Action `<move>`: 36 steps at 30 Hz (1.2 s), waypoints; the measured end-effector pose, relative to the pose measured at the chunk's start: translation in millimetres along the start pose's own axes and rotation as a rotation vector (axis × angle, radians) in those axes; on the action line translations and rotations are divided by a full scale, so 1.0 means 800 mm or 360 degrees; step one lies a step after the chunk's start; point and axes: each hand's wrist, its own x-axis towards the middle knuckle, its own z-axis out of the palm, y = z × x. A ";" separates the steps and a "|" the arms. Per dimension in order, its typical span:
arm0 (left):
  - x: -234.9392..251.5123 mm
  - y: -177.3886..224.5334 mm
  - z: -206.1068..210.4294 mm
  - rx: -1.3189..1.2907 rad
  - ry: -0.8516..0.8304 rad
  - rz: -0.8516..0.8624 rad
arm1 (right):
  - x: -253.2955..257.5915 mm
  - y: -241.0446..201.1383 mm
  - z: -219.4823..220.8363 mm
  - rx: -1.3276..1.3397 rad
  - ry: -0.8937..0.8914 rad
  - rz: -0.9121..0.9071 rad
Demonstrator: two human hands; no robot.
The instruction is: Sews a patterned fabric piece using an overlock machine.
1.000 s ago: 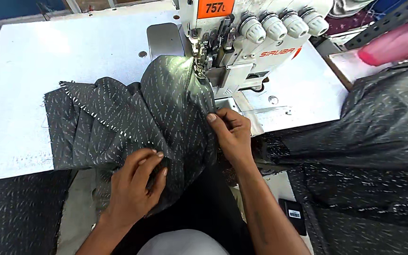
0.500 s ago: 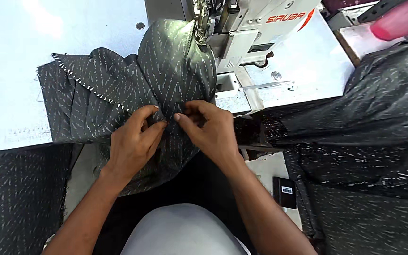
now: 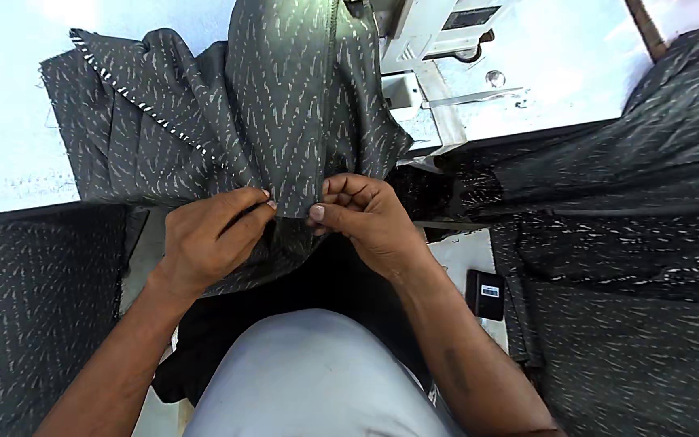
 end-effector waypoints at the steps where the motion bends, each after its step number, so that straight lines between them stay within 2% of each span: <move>1: 0.000 0.000 0.000 -0.0005 -0.0004 -0.0010 | -0.002 0.002 -0.001 0.0017 0.0006 0.0002; 10: 0.002 0.004 0.000 -0.0024 0.0013 -0.0040 | -0.010 0.007 -0.009 0.0144 -0.0044 0.0038; 18: 0.030 0.018 0.015 0.0053 -0.0010 -0.0018 | -0.015 0.007 -0.011 0.0163 -0.0088 0.0010; 23: 0.059 0.022 0.027 0.0036 0.0042 0.0067 | -0.018 0.000 -0.002 -0.0014 -0.0052 -0.0135; 28: 0.057 0.012 0.021 0.0111 0.0038 0.0093 | -0.017 -0.006 0.007 -0.0230 0.0016 -0.0230; 32: 0.053 0.017 0.020 0.0072 0.0041 0.0081 | -0.019 -0.002 0.006 -0.0246 -0.0060 -0.0294; 36: 0.053 0.021 0.014 0.0084 0.0054 0.0185 | -0.023 -0.008 -0.008 -0.0381 -0.0109 -0.0285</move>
